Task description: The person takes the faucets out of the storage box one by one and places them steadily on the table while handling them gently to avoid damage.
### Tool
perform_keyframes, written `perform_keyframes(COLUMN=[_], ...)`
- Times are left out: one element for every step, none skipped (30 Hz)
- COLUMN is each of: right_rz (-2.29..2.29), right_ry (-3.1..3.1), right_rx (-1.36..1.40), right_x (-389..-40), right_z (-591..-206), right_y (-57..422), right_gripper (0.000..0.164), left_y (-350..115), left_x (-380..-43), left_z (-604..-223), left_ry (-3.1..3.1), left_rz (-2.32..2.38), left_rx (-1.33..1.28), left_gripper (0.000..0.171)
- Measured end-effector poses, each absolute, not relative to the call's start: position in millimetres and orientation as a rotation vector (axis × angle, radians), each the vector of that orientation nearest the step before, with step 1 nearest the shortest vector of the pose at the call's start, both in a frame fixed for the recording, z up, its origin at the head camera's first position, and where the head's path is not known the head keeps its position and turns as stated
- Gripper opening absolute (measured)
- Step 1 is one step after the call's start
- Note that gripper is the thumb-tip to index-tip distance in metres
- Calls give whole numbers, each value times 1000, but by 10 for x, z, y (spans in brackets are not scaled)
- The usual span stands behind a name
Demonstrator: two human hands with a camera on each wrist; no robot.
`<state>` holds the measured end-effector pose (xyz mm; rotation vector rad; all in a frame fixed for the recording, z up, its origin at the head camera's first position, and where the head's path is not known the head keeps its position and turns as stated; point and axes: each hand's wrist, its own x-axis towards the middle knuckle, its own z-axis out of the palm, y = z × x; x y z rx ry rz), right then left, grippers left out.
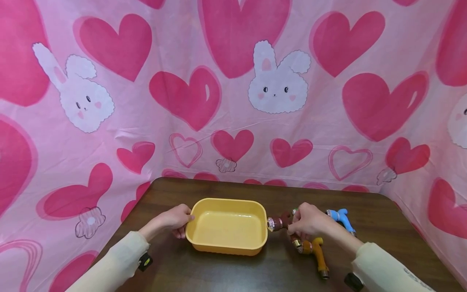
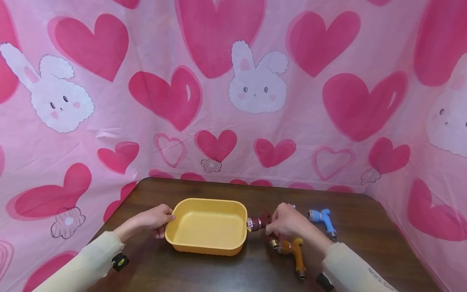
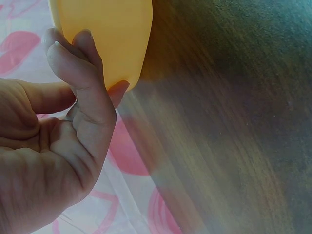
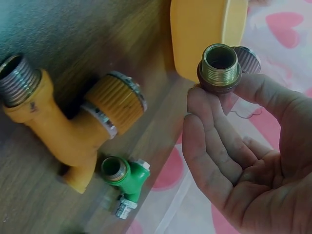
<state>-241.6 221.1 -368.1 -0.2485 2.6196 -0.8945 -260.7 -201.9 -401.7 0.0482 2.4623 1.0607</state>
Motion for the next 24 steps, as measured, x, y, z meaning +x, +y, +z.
perform_keyframes(right_rz=[-899,-905,-910,-916,-917,-921,-924,-926,-929,-930,-932,-935,-937,-939,-939,-940,-944,-948,-954,-959,-967,-980,-990,-1000], right_ry=[2616,2612,2610,2609,2609,2605,2605,2605,2604,2604,2602,2601,2602,2601,2602,2600,2600,2598,2593,2593,2588,2580,2574,2568], right_rx=[-253,-255,-267,-276,-285,-287,-297,-308,-315,-317,-318,-314,-309,-304,-300,-294,-289,-286,-285,-284,-284,-291,-295,-298], right_x=[-2415,-2412,-2413,-2414,-2412,-2411,-2411,-2410,-2410,-2406,-2401,-2395,-2390,-2385,-2380,-2374,-2367,-2360,-2353,-2347,-2340,-2331,-2324,-2317], right_z=[-3686,-3691,-3702,-3710,-3717,-3721,-3727,-3735,-3743,-3745,-3749,-3751,-3755,-3758,-3759,-3759,-3760,-3762,-3765,-3768,-3771,-3774,-3778,-3784], right_y=[2228,2246,2265,2283,2300,2314,2329,2345,2360,2372,2383,2395,2409,2423,2438,2452,2467,2484,2500,2517,2533,2551,2568,2586], right_gripper=[31,31,30,30,30,30,29,28,28,28,29,29,30,31,31,32,32,32,33,33,33,32,32,31], left_y=[-2019,-2020,-2021,-2024,-2026,-2028,-2031,-2035,-2036,-2038,-2038,-2039,-2038,-2038,-2036,-2035,-2033,-2032,-2031,-2031,-2030,-2031,-2032,-2033], left_x=[-2610,-2611,-2612,-2613,-2611,-2610,-2609,-2609,-2608,-2606,-2603,-2602,-2600,-2599,-2597,-2596,-2594,-2594,-2593,-2593,-2593,-2593,-2593,-2593], left_z=[-4016,-4015,-4015,-4015,-4013,-4012,-4014,-4015,-4014,-4013,-4010,-4010,-4008,-4005,-4002,-3999,-3995,-3994,-3992,-3992,-3992,-3992,-3992,-3993], left_ry=[2463,2463,2464,2465,2465,2466,2467,2467,2467,2466,2466,2465,2464,2463,2462,2461,2461,2460,2460,2461,2461,2461,2461,2460], left_rz=[1061,1061,1059,1059,1057,1053,1051,1049,1048,1049,1050,1050,1051,1051,1053,1054,1055,1057,1059,1059,1060,1060,1059,1059], left_rx=[49,51,53,49,51,53,55,57,59,60,61,63,63,64,62,61,61,60,59,60,59,60,61,61], left_gripper=[20,20,20,20,20,19,19,18,18,18,18,18,18,17,17,17,17,17,18,18,18,18,18,18])
